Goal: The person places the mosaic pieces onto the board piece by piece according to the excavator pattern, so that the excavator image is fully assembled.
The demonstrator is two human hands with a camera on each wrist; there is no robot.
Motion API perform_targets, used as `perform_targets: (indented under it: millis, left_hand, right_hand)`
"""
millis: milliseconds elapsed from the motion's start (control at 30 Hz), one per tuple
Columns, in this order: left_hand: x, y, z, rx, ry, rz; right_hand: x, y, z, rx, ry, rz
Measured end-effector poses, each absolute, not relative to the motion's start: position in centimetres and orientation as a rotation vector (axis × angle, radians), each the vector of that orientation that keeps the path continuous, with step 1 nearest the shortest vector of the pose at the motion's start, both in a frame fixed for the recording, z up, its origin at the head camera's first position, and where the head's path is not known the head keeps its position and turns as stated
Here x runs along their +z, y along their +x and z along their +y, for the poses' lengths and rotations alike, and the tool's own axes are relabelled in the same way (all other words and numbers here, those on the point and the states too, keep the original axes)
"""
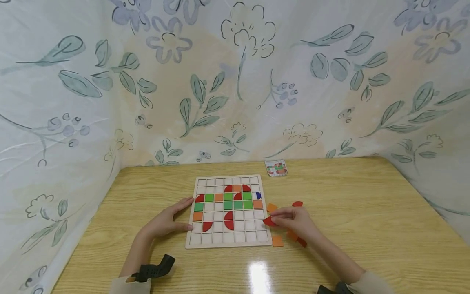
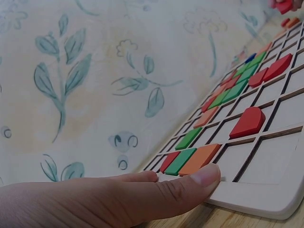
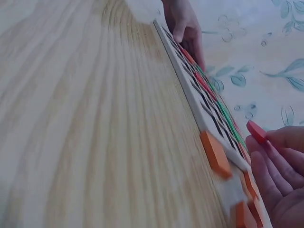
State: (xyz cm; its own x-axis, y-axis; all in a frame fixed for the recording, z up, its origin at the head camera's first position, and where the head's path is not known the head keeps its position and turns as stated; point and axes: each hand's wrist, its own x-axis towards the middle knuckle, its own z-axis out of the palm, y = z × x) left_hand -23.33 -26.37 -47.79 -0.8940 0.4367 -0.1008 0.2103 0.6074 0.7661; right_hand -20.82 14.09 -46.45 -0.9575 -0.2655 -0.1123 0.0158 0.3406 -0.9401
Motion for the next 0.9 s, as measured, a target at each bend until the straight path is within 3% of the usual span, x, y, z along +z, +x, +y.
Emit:
perform_targets:
  millis: [900]
  left_hand:
    - [-47.8,-23.0,-26.3,1.165,0.513,2.565]
  right_hand:
    - [-47.4,-22.4,0.8,-1.947,-0.159,1.984]
